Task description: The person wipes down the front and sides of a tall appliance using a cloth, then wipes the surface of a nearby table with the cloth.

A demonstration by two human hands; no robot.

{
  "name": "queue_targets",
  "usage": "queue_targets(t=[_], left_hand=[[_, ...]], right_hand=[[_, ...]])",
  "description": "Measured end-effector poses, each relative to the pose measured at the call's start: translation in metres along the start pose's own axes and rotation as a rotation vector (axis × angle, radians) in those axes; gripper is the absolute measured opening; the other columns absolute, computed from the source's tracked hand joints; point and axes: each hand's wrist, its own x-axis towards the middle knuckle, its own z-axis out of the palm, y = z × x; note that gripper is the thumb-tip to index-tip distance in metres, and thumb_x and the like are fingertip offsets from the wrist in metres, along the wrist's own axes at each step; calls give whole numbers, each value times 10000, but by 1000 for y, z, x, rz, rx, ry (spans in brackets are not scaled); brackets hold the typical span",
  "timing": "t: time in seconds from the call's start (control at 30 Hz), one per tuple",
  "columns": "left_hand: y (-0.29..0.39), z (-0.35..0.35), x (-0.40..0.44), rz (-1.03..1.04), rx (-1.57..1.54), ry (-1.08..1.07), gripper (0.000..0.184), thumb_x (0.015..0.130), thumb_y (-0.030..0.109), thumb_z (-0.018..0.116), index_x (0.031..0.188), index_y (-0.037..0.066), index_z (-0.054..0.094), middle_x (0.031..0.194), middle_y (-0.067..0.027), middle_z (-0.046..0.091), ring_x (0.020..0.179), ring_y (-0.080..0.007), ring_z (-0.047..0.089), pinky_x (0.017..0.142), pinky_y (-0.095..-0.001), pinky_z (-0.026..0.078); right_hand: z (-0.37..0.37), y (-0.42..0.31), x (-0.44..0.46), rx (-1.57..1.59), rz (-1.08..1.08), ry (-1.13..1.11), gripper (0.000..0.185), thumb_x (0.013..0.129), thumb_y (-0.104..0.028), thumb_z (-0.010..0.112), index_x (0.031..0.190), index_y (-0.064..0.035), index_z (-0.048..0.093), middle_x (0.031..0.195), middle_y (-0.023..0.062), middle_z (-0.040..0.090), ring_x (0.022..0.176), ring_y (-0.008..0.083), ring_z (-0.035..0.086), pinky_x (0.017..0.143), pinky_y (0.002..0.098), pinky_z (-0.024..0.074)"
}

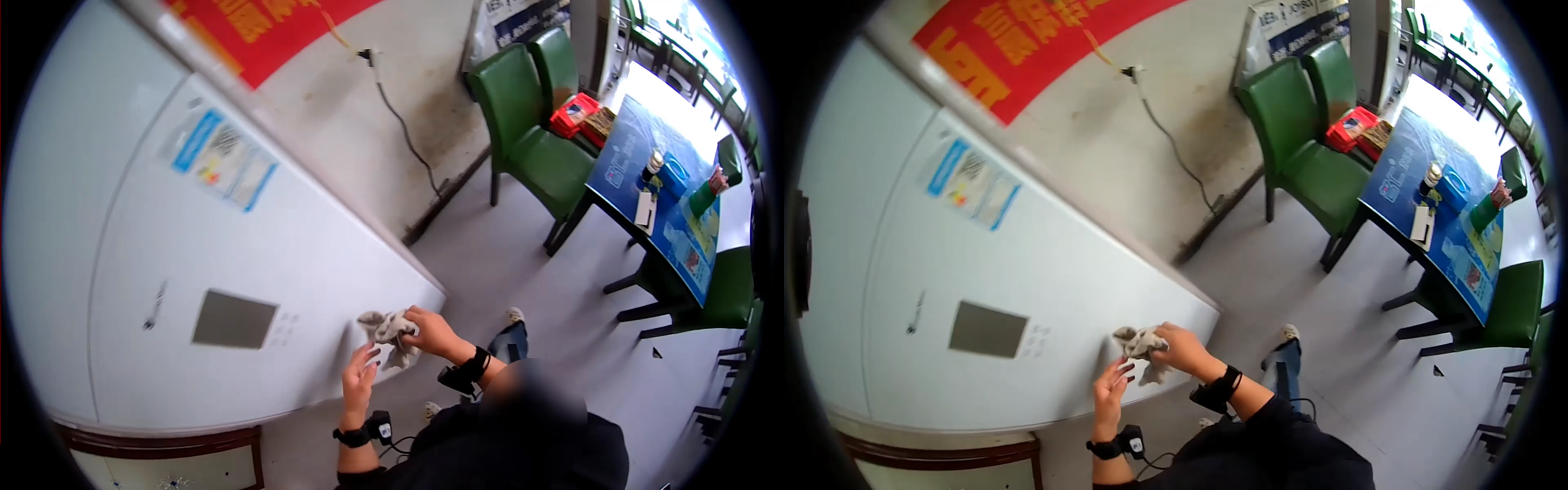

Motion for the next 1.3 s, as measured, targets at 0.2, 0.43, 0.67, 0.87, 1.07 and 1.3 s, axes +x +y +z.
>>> queue_targets(t=[0.2, 0.43, 0.67, 0.87, 1.07, 1.3], left_hand=[[-16, 120, 99, -233, -144, -287, 578, 845, 197, 480, 1291, -22, 185, 1173, -179, 409, 1013, -265, 487, 803, -336, 432], [-13, 230, 175, -473, -87, -315, 641, 803, 130, 542, 1313, 63, 160, 1161, -163, 401, 976, -267, 508, 771, -336, 464], [13, 277, 208, -221, 26, -364, 769, 692, -77, 552, 1322, 110, 153, 1229, -119, 342, 1073, -231, 416, 790, -296, 453], [19, 302, 232, -192, -19, -561, 530, 655, -13, 632, 1147, 2, 434, 1098, -102, 489, 1006, -170, 476, 780, -271, 435], [30, 369, 237, -341, 1, -983, 104, 713, 41, 623, 788, -8, 569, 861, -35, 568, 806, -102, 521, 722, -215, 419], [34, 426, 214, -318, -6, -1273, 95, 708, 67, 634, 732, 10, 562, 900, -66, 557, 819, -114, 510, 754, -229, 398]], right_hand=[[-88, 95, -16, 62, 101, 233, 246, 636, -117, 613, 847, -22, 529, 814, 143, 555, 775, 338, 526, 671, 345, 432], [-209, 130, 9, 542, 349, 227, 245, 762, -150, 561, 951, 5, 538, 863, 64, 600, 783, 152, 556, 702, 285, 435], [-252, 110, 26, 1655, 412, 320, 305, 787, -78, 500, 1079, 1, 465, 1080, 87, 515, 995, 196, 491, 837, 327, 398], [-285, 91, -5, 1500, 358, 545, 346, 747, -104, 529, 1079, -36, 462, 1037, 79, 527, 978, 223, 494, 834, 377, 401], [-321, 75, -85, 1350, 325, 952, 312, 801, -156, 472, 1068, 4, 454, 1040, 114, 526, 976, 243, 499, 852, 397, 393], [-315, 71, -162, 1159, 352, 1329, 278, 805, -168, 486, 1019, 9, 485, 974, 104, 555, 909, 223, 534, 805, 360, 428]])
